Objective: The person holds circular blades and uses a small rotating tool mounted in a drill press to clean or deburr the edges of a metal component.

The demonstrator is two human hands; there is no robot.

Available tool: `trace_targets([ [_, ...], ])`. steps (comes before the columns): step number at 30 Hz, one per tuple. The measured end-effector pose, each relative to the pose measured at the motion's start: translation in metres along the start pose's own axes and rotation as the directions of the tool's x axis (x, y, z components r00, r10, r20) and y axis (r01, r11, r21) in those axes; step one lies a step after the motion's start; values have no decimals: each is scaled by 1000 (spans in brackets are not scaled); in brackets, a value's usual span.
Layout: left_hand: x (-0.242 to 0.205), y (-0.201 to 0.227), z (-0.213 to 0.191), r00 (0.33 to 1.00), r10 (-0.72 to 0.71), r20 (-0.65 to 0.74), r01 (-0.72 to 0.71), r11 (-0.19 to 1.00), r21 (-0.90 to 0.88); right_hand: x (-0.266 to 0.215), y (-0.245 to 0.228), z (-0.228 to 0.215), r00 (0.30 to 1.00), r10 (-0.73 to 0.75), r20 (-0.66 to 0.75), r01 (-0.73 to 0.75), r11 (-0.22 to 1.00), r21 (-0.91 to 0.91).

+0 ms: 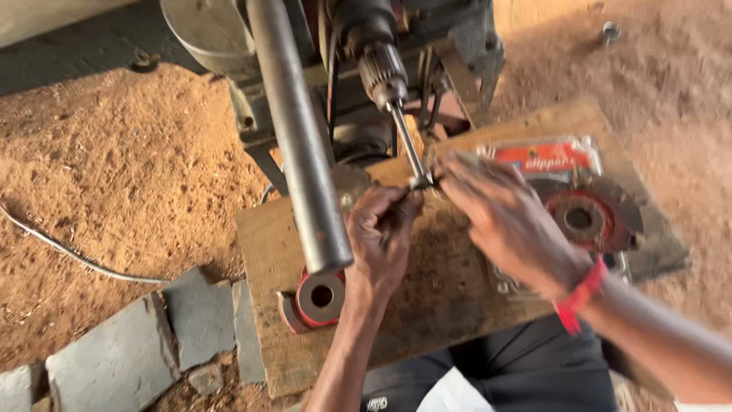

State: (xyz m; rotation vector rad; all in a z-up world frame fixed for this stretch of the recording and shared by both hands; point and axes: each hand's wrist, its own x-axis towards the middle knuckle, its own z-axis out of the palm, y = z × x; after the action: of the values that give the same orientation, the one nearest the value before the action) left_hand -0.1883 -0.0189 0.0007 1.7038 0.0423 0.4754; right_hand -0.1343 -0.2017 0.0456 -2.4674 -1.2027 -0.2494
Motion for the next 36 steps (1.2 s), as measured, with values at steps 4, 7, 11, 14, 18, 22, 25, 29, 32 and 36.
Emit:
trace_targets([
  [4,4,4,-7,998,50,-48,-42,987,157,7,-8,3,999,7,-35,-9,999,-43],
  [7,-5,-1,-1,1000,-28,6,28,1000,8,-2,-3,8,998,56,16,-56,998,-8],
  [11,0,1,-1,1000,-9,-20,9,1000,5,-9,-22,-5,996,17,-83,-18,1000,-12],
  [14,-1,-7,0,1000,-5,-14,5,1000,-6,7,-8,4,999,49,-11,-48,999,16],
  [18,0,1,-3,1000,23,-11,-23,999,34,-1,-15,-5,1000,19,-22,-19,999,-31],
  [22,-5,5,-5,1000,17,9,-17,1000,19,5,-13,2,997,83,11,-83,995,60],
  [25,-1,6,-1,1000,-28,-7,28,999,-28,-4,-10,3,995,90,30,-91,996,16],
  [29,2,3,-6,1000,9,-6,-9,997,73,-5,-16,2,999,13,-34,-15,998,-56],
  [32,-7,-4,-2,1000,-11,7,10,1000,27,3,-3,6,977,182,114,-201,962,184],
  [36,-1,-3,-3,997,61,-55,-50,981,187,-2,-17,-1,1000,-9,-4,8,999,-50],
])
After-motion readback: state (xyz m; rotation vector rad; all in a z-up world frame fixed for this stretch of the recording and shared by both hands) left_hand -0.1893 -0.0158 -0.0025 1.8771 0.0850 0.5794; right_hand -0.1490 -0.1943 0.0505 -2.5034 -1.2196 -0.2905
